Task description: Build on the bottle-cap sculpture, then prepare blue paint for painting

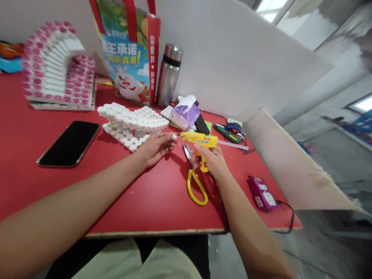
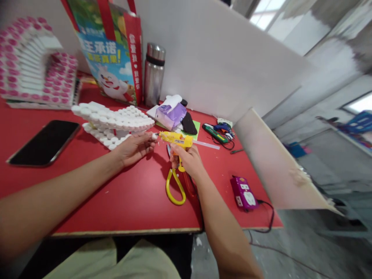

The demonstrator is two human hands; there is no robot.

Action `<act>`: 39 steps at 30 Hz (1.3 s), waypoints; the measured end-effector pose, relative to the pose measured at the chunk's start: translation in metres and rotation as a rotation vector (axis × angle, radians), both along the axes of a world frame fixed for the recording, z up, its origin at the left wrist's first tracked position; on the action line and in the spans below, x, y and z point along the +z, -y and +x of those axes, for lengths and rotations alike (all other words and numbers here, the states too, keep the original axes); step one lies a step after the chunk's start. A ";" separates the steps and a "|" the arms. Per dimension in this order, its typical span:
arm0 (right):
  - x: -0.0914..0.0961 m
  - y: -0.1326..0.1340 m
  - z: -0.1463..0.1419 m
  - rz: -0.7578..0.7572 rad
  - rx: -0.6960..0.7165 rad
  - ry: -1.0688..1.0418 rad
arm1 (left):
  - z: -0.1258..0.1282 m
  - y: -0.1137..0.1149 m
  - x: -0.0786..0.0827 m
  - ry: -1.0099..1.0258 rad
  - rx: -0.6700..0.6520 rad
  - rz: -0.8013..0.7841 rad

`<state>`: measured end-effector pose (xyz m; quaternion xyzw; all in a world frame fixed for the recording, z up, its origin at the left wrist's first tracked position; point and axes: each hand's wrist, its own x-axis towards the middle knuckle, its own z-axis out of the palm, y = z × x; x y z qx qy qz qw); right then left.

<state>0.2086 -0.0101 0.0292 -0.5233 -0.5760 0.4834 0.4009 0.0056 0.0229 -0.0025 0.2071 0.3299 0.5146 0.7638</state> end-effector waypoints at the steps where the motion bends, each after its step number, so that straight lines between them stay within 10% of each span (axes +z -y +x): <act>1: 0.000 0.000 0.000 0.000 0.000 0.009 | 0.000 0.000 0.000 -0.006 -0.002 0.004; 39: 0.006 0.005 -0.004 0.011 -0.002 0.063 | -0.001 0.000 -0.002 0.000 -0.047 0.015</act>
